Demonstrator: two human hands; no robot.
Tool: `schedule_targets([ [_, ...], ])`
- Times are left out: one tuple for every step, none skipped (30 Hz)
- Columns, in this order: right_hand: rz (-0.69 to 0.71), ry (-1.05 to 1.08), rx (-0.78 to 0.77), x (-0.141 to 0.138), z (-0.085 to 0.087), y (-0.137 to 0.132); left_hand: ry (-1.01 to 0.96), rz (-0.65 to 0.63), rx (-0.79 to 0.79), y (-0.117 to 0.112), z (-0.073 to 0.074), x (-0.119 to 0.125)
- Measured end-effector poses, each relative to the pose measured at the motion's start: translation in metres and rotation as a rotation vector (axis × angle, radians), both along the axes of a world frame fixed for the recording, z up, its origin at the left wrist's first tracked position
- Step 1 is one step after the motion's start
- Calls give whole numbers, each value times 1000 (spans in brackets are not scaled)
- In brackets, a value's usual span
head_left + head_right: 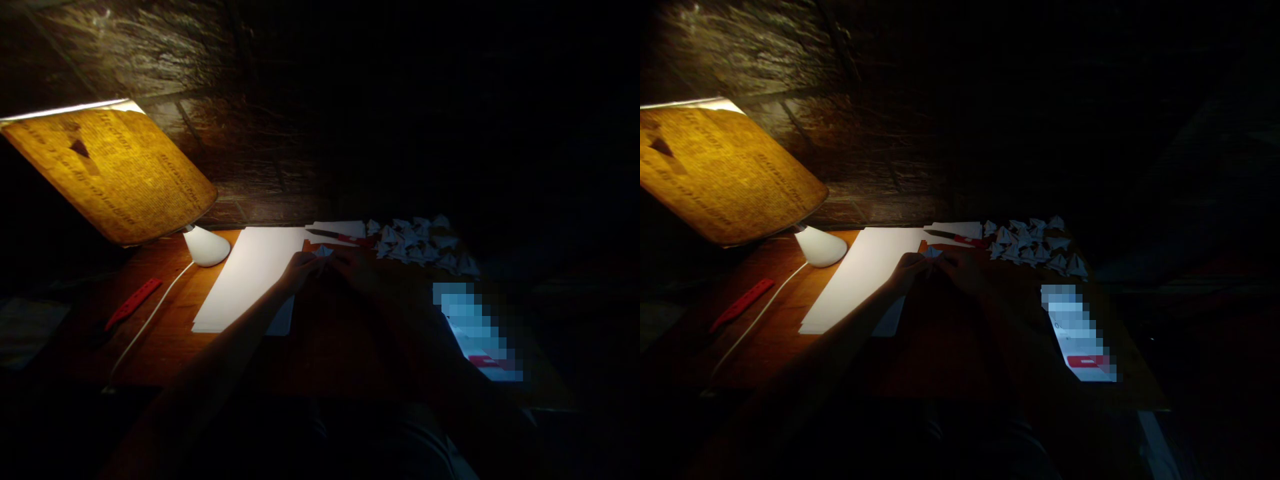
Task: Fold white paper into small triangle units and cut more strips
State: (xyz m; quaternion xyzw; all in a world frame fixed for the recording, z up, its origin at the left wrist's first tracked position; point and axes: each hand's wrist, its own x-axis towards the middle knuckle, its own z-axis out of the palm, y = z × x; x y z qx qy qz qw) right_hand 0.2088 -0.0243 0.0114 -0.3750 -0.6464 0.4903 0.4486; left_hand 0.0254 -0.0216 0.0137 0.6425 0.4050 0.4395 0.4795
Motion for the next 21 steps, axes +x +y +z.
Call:
schedule_targets([
  [4,2,-1,0,1,0,-4,-3,-5,0,0,0],
  [8,6,0,0,2,-1,-12,-6,-13,0,-1,0],
  [14,11,4,1,2,-1,-24,-10,-23,1,-1,-1],
  [20,18,7,1,3,-1,-37,-16,-33,1,-2,-1],
  [27,25,10,2,3,-1,-49,-23,-39,1,-2,-1],
  [31,31,11,2,3,-1,-59,-30,-42,2,-3,-2],
  [31,33,12,2,2,-1,-62,-39,-42,2,-3,-2],
  [24,31,13,3,2,-1,-61,-47,-41,2,-4,-3],
  [15,25,11,3,1,-1,-58,-54,-38,3,-4,-3],
  [6,17,8,3,1,-2,-54,-60,-35,3,-4,-4],
  [0,9,6,2,1,-2,-50,-63,-34,3,-4,-4],
  [-4,8,4,2,2,-3,-49,-63,-33,3,-4,-4],
  [-6,15,4,2,2,-4,-48,-58,-31,3,-4,-4],
  [-2,29,3,1,3,-4,-49,-51,-27,2,-4,-3],
  [6,49,-3,1,4,-5,-52,-43,-25,2,-4,-3],
  [18,71,-14,0,5,-5,-56,-37,-25,1,-4,-2],
  [35,92,-30,0,6,-5,-64,-38,-25,1,-4,-2],
  [55,108,-52,0,7,-5,-74,-46,-28,0,-3,-1],
  [70,116,-77,0,7,-5,-86,-60,-33,0,-3,-1],
  [72,111,-104,0,6,-4,-96,-77,-39,-1,-4,-1],
  [66,98,-137,0,6,-4,-97,-90,-44,-1,-4,-2],
])
